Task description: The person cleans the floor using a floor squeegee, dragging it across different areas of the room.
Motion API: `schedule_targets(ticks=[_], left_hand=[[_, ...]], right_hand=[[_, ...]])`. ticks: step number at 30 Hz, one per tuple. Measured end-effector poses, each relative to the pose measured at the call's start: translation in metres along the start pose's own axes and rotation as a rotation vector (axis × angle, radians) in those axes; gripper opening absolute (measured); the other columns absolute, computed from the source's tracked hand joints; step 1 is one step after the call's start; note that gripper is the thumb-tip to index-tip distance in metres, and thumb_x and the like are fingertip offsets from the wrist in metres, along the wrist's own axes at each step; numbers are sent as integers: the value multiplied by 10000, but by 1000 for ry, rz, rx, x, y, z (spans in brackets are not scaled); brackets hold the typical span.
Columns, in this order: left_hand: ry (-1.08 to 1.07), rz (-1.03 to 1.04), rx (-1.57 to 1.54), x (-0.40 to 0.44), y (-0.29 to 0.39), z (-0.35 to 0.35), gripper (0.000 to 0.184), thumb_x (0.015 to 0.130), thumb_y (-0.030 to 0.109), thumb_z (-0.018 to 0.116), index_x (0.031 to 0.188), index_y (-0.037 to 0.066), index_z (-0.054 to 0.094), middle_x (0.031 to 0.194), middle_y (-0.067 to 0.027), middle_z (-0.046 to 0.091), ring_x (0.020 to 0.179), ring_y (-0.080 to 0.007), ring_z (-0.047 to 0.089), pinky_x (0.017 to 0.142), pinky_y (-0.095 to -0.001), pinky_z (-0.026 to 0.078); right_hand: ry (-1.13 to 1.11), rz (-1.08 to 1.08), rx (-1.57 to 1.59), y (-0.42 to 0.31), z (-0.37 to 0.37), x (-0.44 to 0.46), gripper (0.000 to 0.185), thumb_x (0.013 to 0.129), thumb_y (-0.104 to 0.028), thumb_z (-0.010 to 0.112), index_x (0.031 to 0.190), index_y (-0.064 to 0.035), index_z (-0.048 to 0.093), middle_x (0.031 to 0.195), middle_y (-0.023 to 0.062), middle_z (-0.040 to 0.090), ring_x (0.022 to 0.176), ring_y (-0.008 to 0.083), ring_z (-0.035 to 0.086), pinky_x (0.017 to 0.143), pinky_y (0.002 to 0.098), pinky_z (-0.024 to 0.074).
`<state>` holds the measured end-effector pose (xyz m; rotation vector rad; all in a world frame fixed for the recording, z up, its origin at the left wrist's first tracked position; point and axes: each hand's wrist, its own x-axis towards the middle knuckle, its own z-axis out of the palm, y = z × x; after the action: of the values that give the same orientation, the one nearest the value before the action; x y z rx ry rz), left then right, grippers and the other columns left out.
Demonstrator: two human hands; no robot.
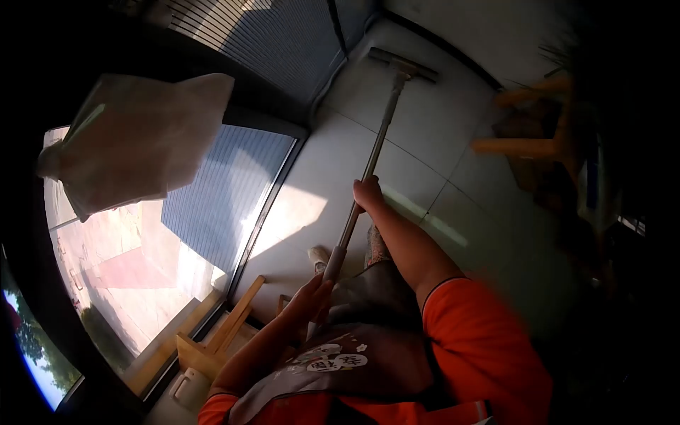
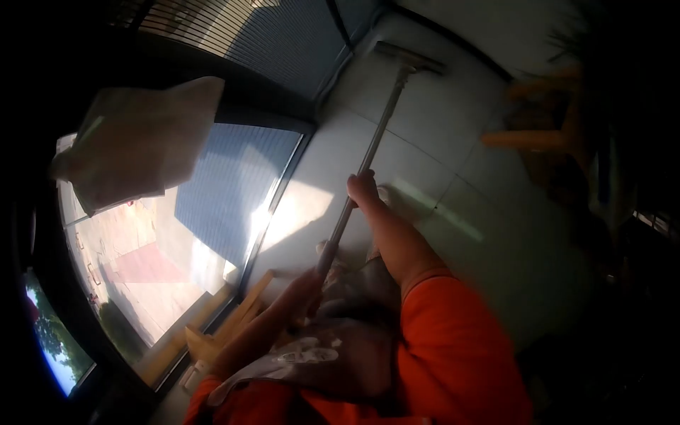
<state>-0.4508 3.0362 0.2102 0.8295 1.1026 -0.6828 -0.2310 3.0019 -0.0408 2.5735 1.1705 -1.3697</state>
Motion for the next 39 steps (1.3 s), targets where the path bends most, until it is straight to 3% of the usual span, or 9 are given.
schedule_targets(ticks=[4,5,6,10,15,20,25,30,39], left_hand=[[45,123,232,-82,-190,-87,536,936,393,475,1334,40,404,1243,-80,496,1140,-172,453,965,-270,330],[129,-156,-477,-80,-285,-126,500,928,413,485,1255,35,487,1146,-87,561,1062,-174,503,905,-276,376],[137,-130,-287,-80,-277,-128,481,930,409,481,1231,34,499,1115,-86,569,1033,-172,512,886,-278,386],[174,-57,455,-103,-194,-110,420,940,396,464,1134,33,549,991,-85,599,920,-164,551,808,-286,425],[156,20,467,-42,43,-9,363,936,361,400,1003,23,512,661,-50,483,544,-141,473,492,-295,387],[-8,42,-6,53,162,34,385,884,351,370,1019,3,464,572,-17,364,448,-123,341,421,-276,322],[68,11,68,21,94,-16,428,927,389,367,1080,0,456,579,-1,363,447,-112,321,419,-267,316],[203,-58,16,-103,-94,-99,439,930,459,425,1044,53,547,647,-19,511,528,-111,465,478,-250,394],[344,-61,529,-172,-120,-138,439,931,477,408,969,57,531,611,-6,471,501,-112,455,449,-255,378]], right_hand=[[102,466,982,-105,109,-127,445,886,-253,512,1043,114,313,783,215,562,631,322,611,531,417,504],[293,412,789,-128,143,-152,457,879,-256,514,1051,116,312,814,246,572,640,334,615,556,415,512],[121,488,870,-144,119,-184,538,831,-378,495,1090,78,374,992,317,567,949,421,575,816,477,462],[115,443,1046,-132,106,-150,476,837,-327,497,1029,93,381,962,309,578,896,424,593,783,468,485],[231,414,1212,-29,-22,-9,422,848,-173,527,1008,169,339,685,163,557,564,265,595,437,370,475],[176,5,139,84,-136,118,235,840,-145,525,708,40,583,600,180,587,504,276,613,431,387,497],[79,-183,-340,11,-90,66,106,726,-73,563,807,-21,607,716,156,630,679,244,650,629,407,503],[-91,384,1261,-143,20,-96,427,900,-266,470,1006,104,287,678,217,565,490,307,585,376,408,476],[-7,321,1082,-216,60,-133,510,857,-295,514,990,163,333,794,312,583,727,415,612,641,450,514]])
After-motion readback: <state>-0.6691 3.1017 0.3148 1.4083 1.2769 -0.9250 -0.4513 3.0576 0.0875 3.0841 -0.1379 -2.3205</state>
